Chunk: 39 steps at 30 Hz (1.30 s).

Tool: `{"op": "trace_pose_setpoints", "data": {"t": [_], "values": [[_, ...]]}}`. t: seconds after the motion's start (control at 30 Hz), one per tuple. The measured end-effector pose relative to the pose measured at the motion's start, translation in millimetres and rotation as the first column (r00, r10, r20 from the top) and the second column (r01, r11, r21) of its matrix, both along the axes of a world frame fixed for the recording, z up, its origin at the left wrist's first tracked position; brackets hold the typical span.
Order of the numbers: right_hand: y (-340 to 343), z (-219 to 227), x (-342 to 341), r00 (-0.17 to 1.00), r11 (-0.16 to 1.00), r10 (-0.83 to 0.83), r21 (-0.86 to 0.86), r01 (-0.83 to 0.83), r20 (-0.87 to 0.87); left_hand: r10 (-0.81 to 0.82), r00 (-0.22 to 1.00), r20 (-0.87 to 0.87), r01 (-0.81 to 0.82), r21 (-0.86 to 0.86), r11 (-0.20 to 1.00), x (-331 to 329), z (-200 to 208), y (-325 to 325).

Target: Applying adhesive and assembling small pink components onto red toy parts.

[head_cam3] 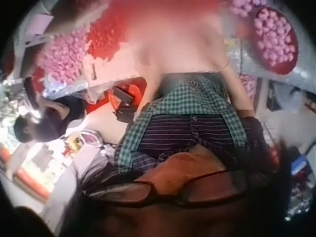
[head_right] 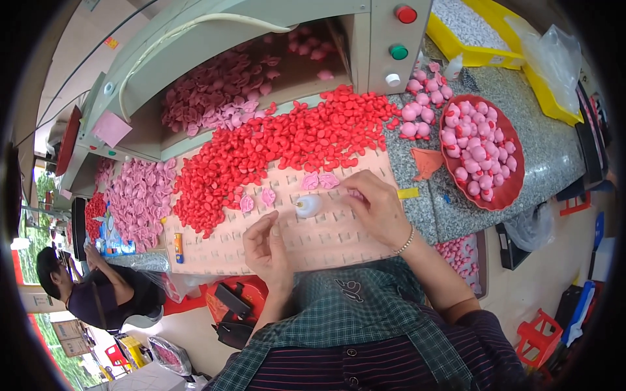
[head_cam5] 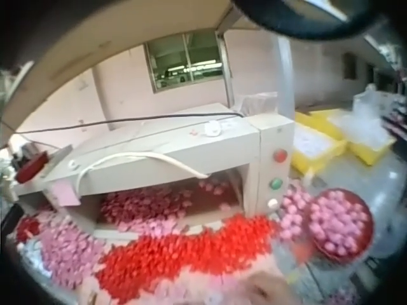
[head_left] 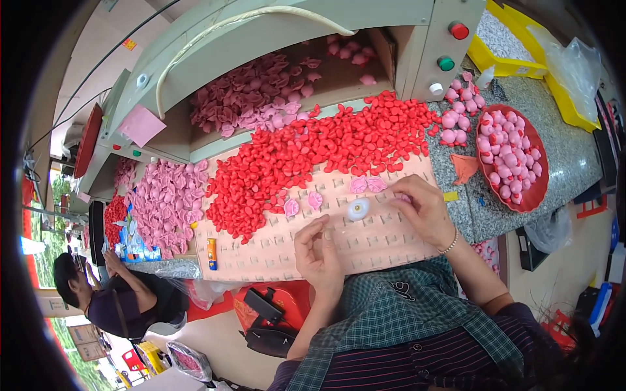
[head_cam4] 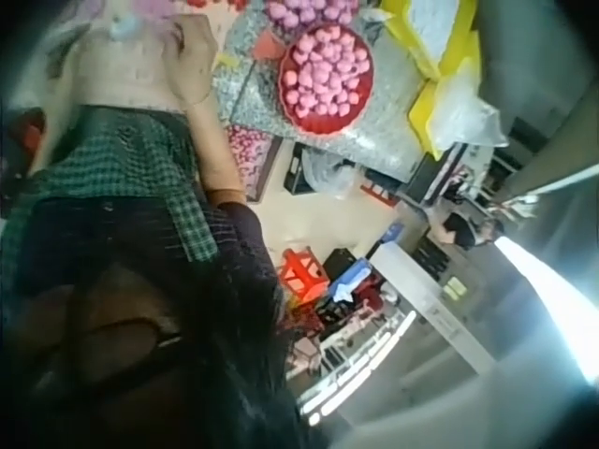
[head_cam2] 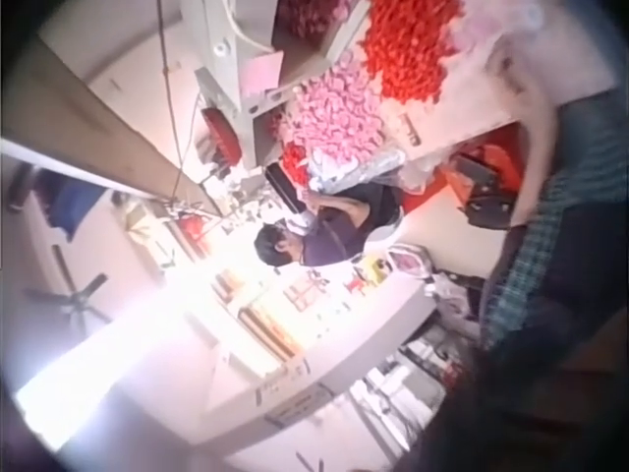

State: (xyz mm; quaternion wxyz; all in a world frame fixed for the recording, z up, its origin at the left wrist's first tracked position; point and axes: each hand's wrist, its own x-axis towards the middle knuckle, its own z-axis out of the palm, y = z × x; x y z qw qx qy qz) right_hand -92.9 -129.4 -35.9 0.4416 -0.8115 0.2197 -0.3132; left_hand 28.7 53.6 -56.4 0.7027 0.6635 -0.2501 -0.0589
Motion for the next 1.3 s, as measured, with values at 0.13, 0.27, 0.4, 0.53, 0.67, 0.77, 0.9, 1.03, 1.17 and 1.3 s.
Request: {"op": "trace_pose_setpoints", "data": {"t": [0.13, 0.27, 0.4, 0.53, 0.67, 0.77, 0.9, 1.03, 1.17, 1.3], "values": [[3.9, -4.0, -18.1, 0.995, 0.988, 0.099, -0.118, -0.102, -0.035, 0.162, 0.918, 0.363, -0.243, 0.189, 0.951, 33.6, 16.2, -3.4], [12.5, 6.9, -22.0, 0.996, 0.988, 0.091, 0.13, -0.088, -0.019, 0.083, 0.711, 0.698, -0.447, 0.358, 0.82, 77.6, 21.4, -11.9], [18.7, -11.7, -21.8, 0.974, 0.858, -0.02, 0.504, -0.1, 0.227, -0.049, 0.639, 0.768, -0.523, 0.48, 0.704, 90.5, 31.2, -34.6], [25.7, -9.2, -25.5, 0.966, 0.751, -0.004, 0.638, -0.168, 0.259, -0.147, 0.62, 0.771, -0.557, 0.564, 0.61, 94.3, 27.9, -42.6], [28.1, -9.4, -31.1, 0.966, 0.733, 0.043, 0.649, -0.205, 0.256, -0.174, 0.669, 0.722, -0.465, 0.59, 0.66, 94.5, 24.3, -39.3], [29.5, -8.4, -30.4, 0.969, 0.732, 0.049, 0.651, -0.198, 0.241, -0.184, 0.737, 0.65, -0.405, 0.643, 0.65, 94.4, 28.1, -34.4], [31.3, -10.4, -29.3, 0.963, 0.768, 0.024, 0.611, -0.19, 0.27, -0.197, 0.73, 0.654, -0.395, 0.639, 0.66, 92.4, 30.5, -41.0], [34.3, -10.9, -30.8, 0.959, 0.749, 0.036, 0.628, -0.212, 0.281, -0.199, 0.686, 0.7, -0.411, 0.599, 0.687, 97.2, 25.5, -40.9], [35.2, -13.5, -32.4, 0.957, 0.75, 0.015, 0.63, -0.203, 0.29, -0.173, 0.839, 0.516, -0.243, 0.641, 0.728, 94.7, 37.1, -36.1], [35.4, -9.5, -35.9, 0.95, 0.72, -0.018, 0.664, -0.205, 0.312, -0.053, 0.779, 0.625, -0.179, 0.303, 0.936, 60.1, 56.5, -19.7]]}}
